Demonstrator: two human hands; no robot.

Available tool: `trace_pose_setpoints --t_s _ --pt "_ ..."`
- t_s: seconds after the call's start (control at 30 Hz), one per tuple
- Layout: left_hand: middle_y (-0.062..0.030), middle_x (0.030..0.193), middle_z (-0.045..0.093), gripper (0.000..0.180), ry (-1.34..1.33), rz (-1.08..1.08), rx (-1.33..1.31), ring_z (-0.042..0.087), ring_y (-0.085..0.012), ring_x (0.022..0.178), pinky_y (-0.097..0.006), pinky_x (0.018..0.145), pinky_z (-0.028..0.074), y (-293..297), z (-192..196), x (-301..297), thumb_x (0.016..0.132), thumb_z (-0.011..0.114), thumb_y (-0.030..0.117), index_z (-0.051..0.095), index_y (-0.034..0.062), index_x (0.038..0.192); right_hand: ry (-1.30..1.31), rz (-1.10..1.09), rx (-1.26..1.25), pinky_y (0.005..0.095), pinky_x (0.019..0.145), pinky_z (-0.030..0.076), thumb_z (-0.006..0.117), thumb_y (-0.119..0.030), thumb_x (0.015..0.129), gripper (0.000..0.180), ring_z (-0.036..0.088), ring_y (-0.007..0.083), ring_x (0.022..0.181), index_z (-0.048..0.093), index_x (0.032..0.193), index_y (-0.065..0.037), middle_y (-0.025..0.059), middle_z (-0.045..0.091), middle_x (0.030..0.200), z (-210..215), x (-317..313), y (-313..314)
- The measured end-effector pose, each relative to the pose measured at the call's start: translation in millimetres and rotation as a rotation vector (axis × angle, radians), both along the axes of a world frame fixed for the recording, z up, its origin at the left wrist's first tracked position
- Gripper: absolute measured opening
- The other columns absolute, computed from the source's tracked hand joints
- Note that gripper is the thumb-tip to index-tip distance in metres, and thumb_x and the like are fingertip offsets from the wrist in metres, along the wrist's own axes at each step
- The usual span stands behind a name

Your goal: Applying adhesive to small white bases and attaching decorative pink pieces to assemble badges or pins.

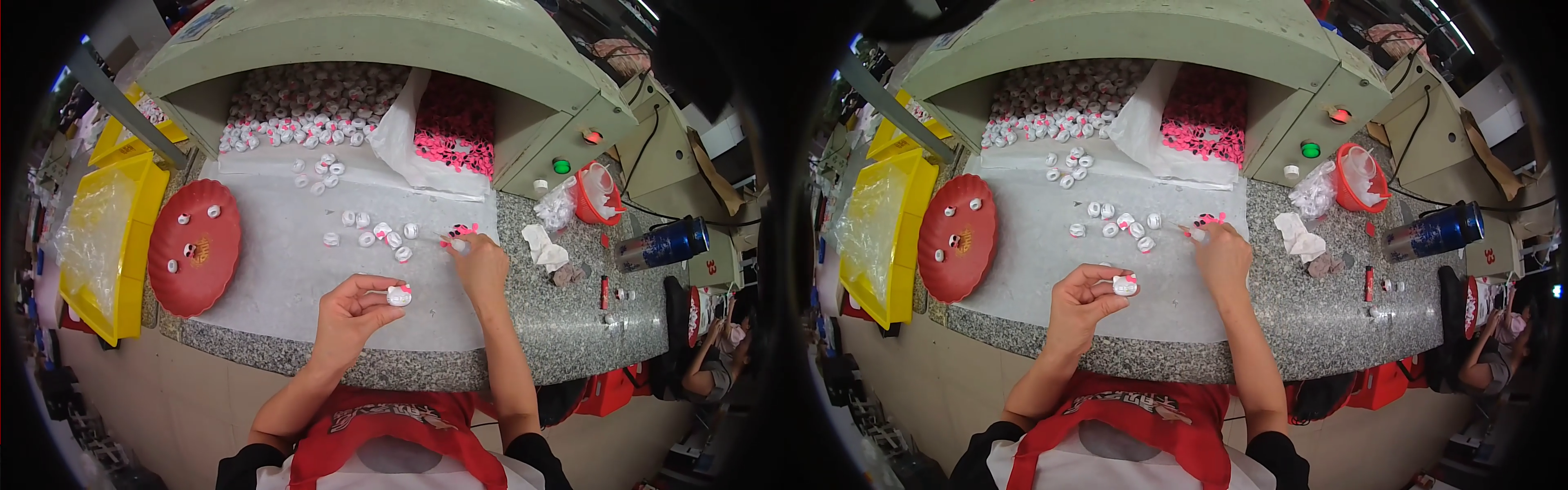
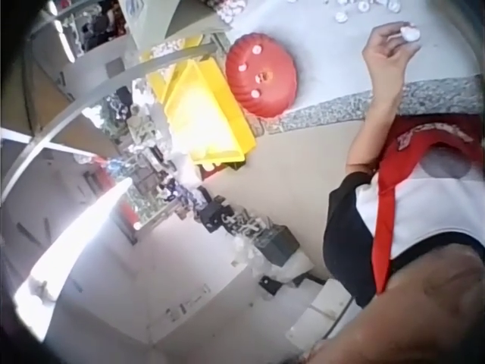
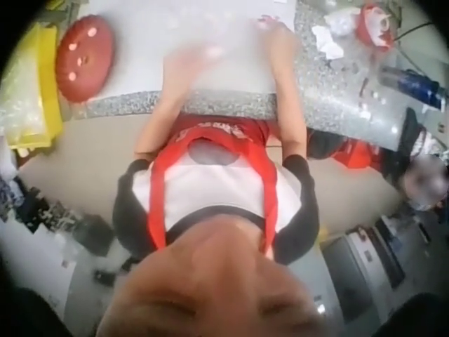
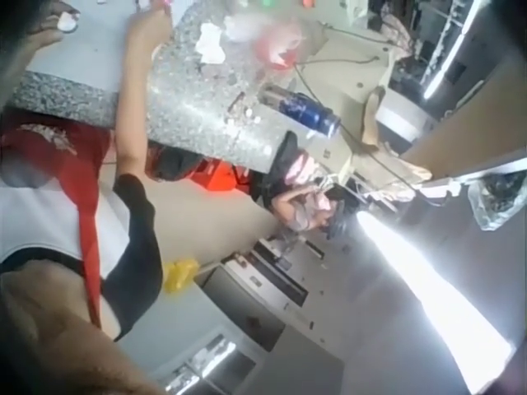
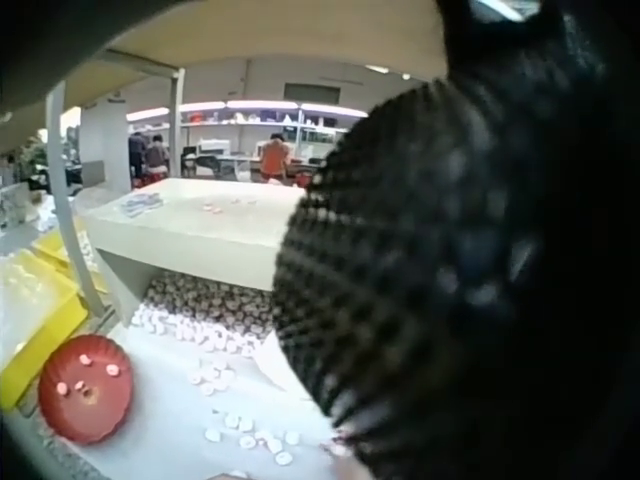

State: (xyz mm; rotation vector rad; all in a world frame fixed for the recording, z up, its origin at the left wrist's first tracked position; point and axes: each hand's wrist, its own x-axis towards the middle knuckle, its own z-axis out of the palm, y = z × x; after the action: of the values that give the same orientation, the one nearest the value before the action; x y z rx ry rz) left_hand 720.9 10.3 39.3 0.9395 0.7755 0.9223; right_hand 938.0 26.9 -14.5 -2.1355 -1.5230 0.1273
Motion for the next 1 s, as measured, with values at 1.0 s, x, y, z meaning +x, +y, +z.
trace_pose_setpoints --t_s 1.0 --pt "-0.0175 0.111 0.052 0.027 0.014 -0.009 0.235 0.057 -0.0216 0.097 -0.03 0.084 0.05 -11 5 11 0.074 0.056 -0.015 0.053 -0.0077 0.1 0.965 0.19 -0.086 0.0191 0.056 0.044 0.073 -0.003 0.068 0.014 0.055 0.0068 0.063 0.062 0.076 0.001 0.0041 0.063 0.073 101 -47 -65"
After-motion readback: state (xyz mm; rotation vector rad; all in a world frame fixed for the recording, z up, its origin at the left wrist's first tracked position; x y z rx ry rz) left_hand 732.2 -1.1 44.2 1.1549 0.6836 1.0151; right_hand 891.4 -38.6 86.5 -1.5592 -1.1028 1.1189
